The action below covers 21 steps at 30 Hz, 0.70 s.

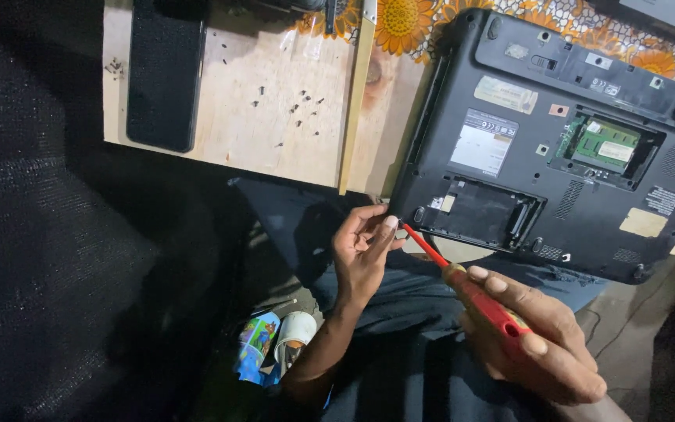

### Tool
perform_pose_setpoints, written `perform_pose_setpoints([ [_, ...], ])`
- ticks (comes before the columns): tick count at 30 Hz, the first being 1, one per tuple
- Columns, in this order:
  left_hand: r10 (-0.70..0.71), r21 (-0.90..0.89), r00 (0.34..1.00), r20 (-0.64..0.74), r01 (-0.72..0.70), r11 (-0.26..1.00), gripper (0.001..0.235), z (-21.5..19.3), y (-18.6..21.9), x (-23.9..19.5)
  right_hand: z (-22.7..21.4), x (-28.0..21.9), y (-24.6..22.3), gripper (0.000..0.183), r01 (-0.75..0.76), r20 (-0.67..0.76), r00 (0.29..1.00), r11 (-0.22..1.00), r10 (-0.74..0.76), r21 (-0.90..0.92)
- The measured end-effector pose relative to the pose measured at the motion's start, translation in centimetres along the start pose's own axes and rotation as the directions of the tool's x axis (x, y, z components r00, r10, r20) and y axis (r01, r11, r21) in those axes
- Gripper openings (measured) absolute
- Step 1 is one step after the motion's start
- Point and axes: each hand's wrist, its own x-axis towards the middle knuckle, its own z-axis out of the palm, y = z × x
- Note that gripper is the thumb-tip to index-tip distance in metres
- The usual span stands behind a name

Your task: The person uses a screwdriver to remove screws from the bottom panel of a laptop. They then flip the laptop over and continue to unscrew additional screws from the underside, placing the removed screws on the table.

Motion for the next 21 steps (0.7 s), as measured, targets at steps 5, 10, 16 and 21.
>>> perform_pose_setpoints([
  [5,-0.038,-0.051,0.999,0.039,0.040,0.998,0.036,-0.4,-0.4,0.2,-0.1,0.5,-0.3,0.064,0.050,0.014,0.999,0.999,-0.050,0.001],
  [10,-0.049,-0.106,0.997,0.055,0.055,0.993,0.038,-0.6,-0.5,0.1,-0.4,0.7,-1.0,0.056,-0.318,0.136,0.948,0.829,0.288,0.460],
  [16,-0.031,-0.111,0.997,0.068,0.039,0.993,0.036,-0.7,-0.4,0.2,-1.1,1.4,-1.6,0.055,-0.419,0.142,0.906,0.790,0.400,0.447],
  [21,-0.077,-0.067,0.994,0.073,0.082,0.994,0.037,-0.9,-0.6,0.4,-1.4,1.6,-2.1,0.055,-0.551,0.214,0.831,0.711,0.513,0.437],
])
